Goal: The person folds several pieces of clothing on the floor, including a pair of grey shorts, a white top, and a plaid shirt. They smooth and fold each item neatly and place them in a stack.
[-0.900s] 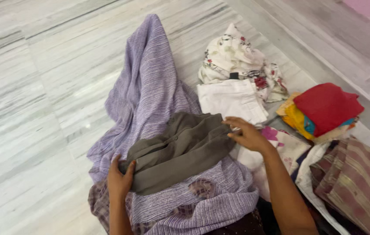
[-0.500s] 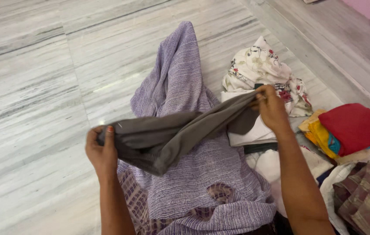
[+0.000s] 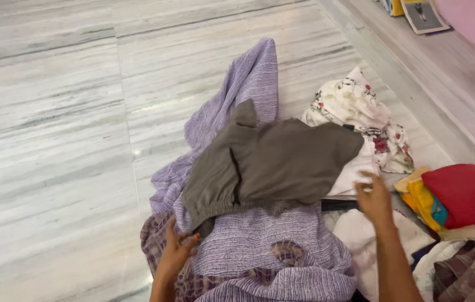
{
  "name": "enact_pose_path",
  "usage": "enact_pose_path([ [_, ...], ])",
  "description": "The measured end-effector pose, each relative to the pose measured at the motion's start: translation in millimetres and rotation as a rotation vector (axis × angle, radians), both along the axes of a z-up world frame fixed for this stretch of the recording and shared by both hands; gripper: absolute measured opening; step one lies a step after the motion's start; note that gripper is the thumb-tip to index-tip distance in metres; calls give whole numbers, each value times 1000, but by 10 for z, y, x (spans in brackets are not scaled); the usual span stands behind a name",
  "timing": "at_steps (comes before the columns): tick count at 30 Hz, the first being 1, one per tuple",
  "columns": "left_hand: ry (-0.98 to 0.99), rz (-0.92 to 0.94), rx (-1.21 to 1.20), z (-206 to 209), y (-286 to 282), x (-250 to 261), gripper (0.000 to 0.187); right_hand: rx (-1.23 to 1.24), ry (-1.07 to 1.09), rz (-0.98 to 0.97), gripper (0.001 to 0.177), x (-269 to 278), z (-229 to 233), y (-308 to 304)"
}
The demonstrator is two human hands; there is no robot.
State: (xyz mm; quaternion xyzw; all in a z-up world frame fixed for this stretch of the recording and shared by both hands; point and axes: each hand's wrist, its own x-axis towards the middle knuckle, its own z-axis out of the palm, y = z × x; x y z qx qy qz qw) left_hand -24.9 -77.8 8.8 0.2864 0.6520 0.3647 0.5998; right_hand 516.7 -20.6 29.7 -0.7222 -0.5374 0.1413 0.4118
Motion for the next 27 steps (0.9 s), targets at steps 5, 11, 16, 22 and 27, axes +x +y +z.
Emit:
enact_pose_path([
  [5, 738, -216, 220, -394, -273, -84, 90, -10, -9, 535, 25, -1369, -321, -431],
  [11, 889, -66, 876, 121, -31, 428, 61, -195, -292, 431, 58, -2049, 141, -224],
  [16, 966, -231, 959, 315, 172, 885, 62, -149, -569, 427, 69, -2108, 142, -33],
  [22, 1071, -259, 913, 160, 486, 1007, 61, -106, -230, 502, 36, -1880, 426, 217],
  [27, 1023, -346, 888, 319, 641, 1009, 73, 258, -220, 551, 29, -1719, 1150, 364],
])
